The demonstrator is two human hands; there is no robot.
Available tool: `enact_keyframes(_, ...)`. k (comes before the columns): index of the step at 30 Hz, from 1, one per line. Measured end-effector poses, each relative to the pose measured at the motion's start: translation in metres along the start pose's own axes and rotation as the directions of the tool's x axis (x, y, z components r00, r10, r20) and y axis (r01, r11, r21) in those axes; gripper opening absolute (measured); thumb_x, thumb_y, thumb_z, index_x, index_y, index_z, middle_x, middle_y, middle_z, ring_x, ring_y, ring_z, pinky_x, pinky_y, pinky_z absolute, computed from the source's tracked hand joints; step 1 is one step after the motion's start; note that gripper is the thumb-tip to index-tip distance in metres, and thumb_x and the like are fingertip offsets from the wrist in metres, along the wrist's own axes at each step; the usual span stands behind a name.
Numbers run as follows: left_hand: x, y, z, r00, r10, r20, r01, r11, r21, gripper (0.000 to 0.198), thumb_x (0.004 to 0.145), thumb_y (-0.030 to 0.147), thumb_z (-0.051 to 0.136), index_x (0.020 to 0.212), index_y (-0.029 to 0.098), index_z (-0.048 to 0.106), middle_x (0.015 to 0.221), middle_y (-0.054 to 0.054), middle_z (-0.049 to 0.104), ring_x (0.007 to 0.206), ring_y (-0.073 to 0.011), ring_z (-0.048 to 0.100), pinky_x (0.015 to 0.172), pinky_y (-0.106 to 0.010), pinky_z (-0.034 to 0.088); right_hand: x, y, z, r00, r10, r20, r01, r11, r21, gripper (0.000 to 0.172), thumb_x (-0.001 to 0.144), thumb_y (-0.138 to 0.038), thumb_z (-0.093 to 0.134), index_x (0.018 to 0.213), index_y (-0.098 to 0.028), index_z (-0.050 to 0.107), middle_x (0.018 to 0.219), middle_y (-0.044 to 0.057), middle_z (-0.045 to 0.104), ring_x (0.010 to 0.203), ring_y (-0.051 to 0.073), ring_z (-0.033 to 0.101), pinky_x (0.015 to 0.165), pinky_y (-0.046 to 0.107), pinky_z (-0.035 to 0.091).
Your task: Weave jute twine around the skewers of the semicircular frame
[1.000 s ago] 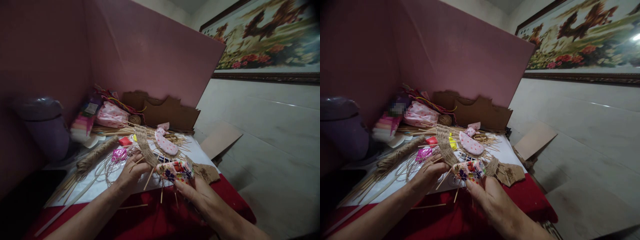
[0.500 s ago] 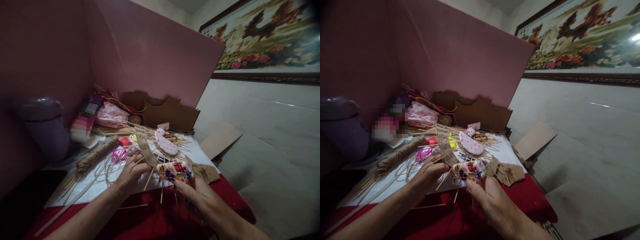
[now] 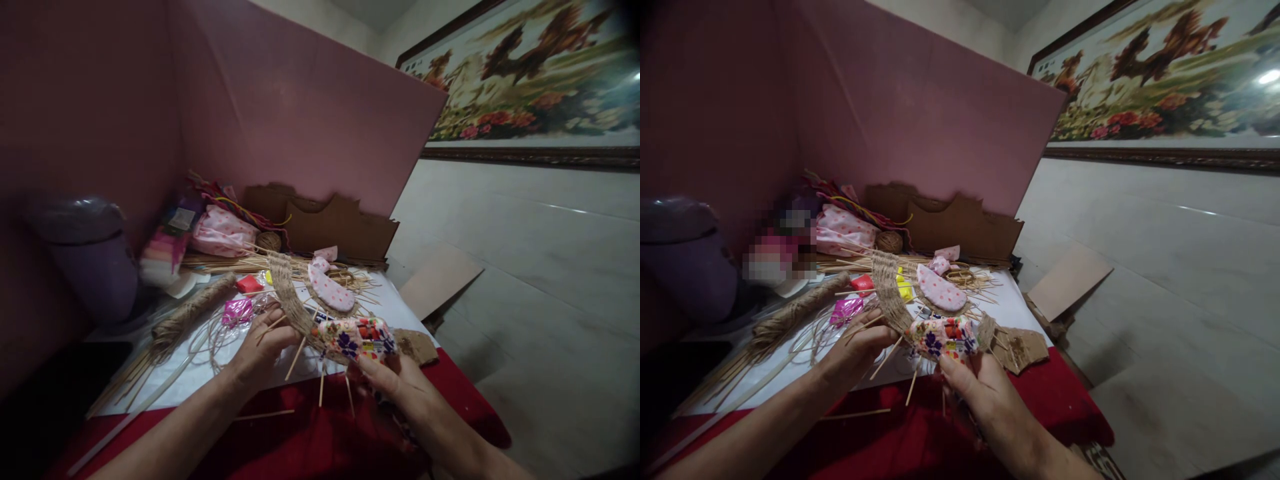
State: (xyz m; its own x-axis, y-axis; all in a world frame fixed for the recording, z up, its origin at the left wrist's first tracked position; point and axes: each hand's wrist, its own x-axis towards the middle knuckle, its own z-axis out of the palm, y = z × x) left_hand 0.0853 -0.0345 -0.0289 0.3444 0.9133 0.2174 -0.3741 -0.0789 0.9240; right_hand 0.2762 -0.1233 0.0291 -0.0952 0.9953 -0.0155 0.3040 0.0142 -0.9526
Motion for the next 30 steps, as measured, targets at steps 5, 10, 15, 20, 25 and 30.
enact_keyframes(5,0.001,0.003,0.004,0.998,-0.063,-0.014,0.060,0.987,-0.149,0.031,0.062,0.008,0.061,0.087,0.020,0.073,0.103,-0.005,0.070,0.103,-0.0258,0.059,0.088,-0.032,0.046,-0.006,0.005,-0.004,0.990,0.143,0.007,-0.140,0.959,0.247,0.043,0.076,-0.058,0.059,0.068,-0.016,0.055,0.055,-0.002,0.052,0.037,0.005,0.038,0.033,0.018,0.031)
enact_keyframes(10,0.001,0.008,0.005,0.982,-0.166,-0.094,0.138,0.958,-0.253,0.028,0.058,0.005,0.059,0.081,0.017,0.071,0.086,-0.003,0.071,0.082,-0.0185,0.063,0.073,-0.024,0.050,-0.017,0.006,-0.032,0.938,0.051,-0.342,0.069,0.941,0.331,0.042,0.069,-0.058,0.065,0.074,-0.017,0.059,0.060,0.002,0.059,0.039,0.009,0.045,0.034,0.020,0.033)
enact_keyframes(15,0.005,0.012,0.000,0.955,-0.197,-0.222,0.138,0.957,-0.256,0.021,0.054,0.005,0.062,0.071,0.015,0.070,0.082,-0.003,0.070,0.078,-0.0167,0.063,0.071,-0.023,0.051,-0.012,0.040,-0.091,0.829,-0.141,-0.541,0.079,0.988,-0.137,0.035,0.079,-0.053,0.056,0.074,-0.019,0.057,0.053,0.000,0.053,0.045,0.014,0.049,0.041,0.023,0.036)
enact_keyframes(20,0.009,0.021,-0.004,0.944,-0.169,-0.282,0.097,0.963,-0.253,0.020,0.051,0.010,0.068,0.069,0.016,0.071,0.077,-0.003,0.070,0.074,-0.0169,0.063,0.069,-0.024,0.052,-0.007,0.091,-0.125,0.899,-0.168,-0.404,-0.190,0.681,-0.707,0.036,0.086,-0.046,0.040,0.101,-0.020,0.059,0.091,0.009,0.068,0.084,0.027,0.064,0.069,0.034,0.048)
enact_keyframes(25,0.010,0.024,-0.008,0.937,-0.170,-0.306,0.085,0.959,-0.270,0.016,0.049,0.011,0.070,0.064,0.016,0.069,0.076,-0.003,0.070,0.077,-0.0182,0.064,0.070,-0.024,0.052,-0.008,0.126,-0.122,0.952,-0.192,-0.239,-0.150,0.388,-0.909,0.041,0.090,-0.030,0.026,0.116,-0.015,0.055,0.104,0.014,0.064,0.092,0.025,0.063,0.076,0.036,0.047)
enact_keyframes(30,0.009,0.023,-0.010,0.942,-0.141,-0.304,0.055,0.960,-0.276,0.020,0.050,0.011,0.070,0.070,0.015,0.070,0.078,-0.002,0.070,0.079,-0.0175,0.062,0.075,-0.026,0.052,-0.006,0.118,-0.117,0.925,-0.345,-0.159,-0.087,0.217,-0.972,0.034,0.085,-0.032,0.046,0.112,-0.017,0.060,0.087,0.010,0.065,0.079,0.026,0.062,0.068,0.036,0.047)
